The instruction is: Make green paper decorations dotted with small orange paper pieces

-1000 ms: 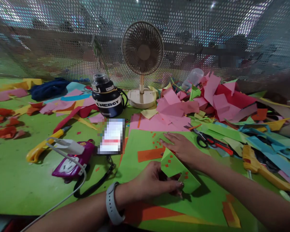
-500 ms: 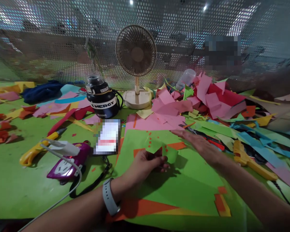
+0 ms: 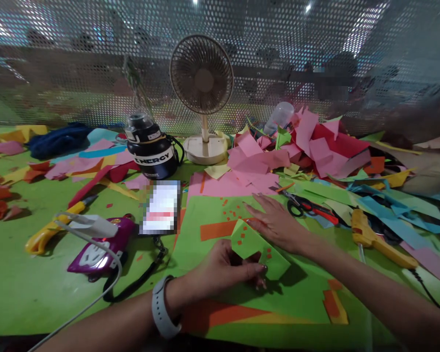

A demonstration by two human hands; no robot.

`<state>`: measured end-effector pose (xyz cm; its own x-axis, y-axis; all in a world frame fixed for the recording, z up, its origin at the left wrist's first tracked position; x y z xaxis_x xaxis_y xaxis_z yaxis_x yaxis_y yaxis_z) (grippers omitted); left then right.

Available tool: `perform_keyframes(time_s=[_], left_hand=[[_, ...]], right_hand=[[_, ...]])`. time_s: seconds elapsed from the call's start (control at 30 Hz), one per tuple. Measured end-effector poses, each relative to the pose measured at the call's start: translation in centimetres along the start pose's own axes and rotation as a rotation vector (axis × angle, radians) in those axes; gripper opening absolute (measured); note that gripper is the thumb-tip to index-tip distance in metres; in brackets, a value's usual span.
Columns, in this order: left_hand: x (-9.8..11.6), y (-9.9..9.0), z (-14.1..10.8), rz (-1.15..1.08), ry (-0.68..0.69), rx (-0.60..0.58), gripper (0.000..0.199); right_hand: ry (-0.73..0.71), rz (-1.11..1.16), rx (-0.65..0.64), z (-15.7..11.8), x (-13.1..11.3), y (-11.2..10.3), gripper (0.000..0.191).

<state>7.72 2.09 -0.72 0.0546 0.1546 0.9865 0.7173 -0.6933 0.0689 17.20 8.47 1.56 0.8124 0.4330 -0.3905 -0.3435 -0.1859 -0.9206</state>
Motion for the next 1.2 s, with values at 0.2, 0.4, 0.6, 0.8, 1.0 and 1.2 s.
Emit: perform_keyframes(time_s=[0.2,0.4,0.6,0.8,1.0,1.2], left_hand=[[-0.3,-0.4,0.4,-0.008,-0.022,0.015,0.026],[-0.6,-0.6,0.6,-0.112,-0.057,0.049,0.025],[-1.3,-2.0,0.8,-0.234,-0.134,0.178,0.025],[-1.6,-3.1,0.9,-0.352,-0.147,0.260,0.019],[-1.9,-3.5,0.8,-0.374,-0.191,0.301,0.017],[-1.8,-3.5,0.9,-0.402,-0.191,0.309,0.015]], right_hand=[[-0.068,-0.155,0.005,2.4,-0.6,1.5,0.057],[-0.038,-0.001,-0.018,2.8,0.4,1.9,0.056],[0.121,0.583,-0.003,1.8,2.0,-0.6,0.049],[0.088,0.816,0.015,-1.5,1.0,-1.9,0.047],[0.085,0.663,0.016,-4.1,-1.4,-2.0,0.046],[-0.014,0.445,0.064,-4.7,-2.2,-0.9,0.045]])
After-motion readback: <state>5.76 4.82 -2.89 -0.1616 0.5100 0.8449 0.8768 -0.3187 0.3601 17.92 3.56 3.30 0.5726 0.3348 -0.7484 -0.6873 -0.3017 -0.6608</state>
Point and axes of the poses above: each hand's wrist, its own z-axis towards the middle knuckle, its own y-axis out of the palm, x = y × z, the point moved 9 cm from there along z, towards the middle knuckle, and after that the axes turned 11 degrees about z, right-handed, at the moved point
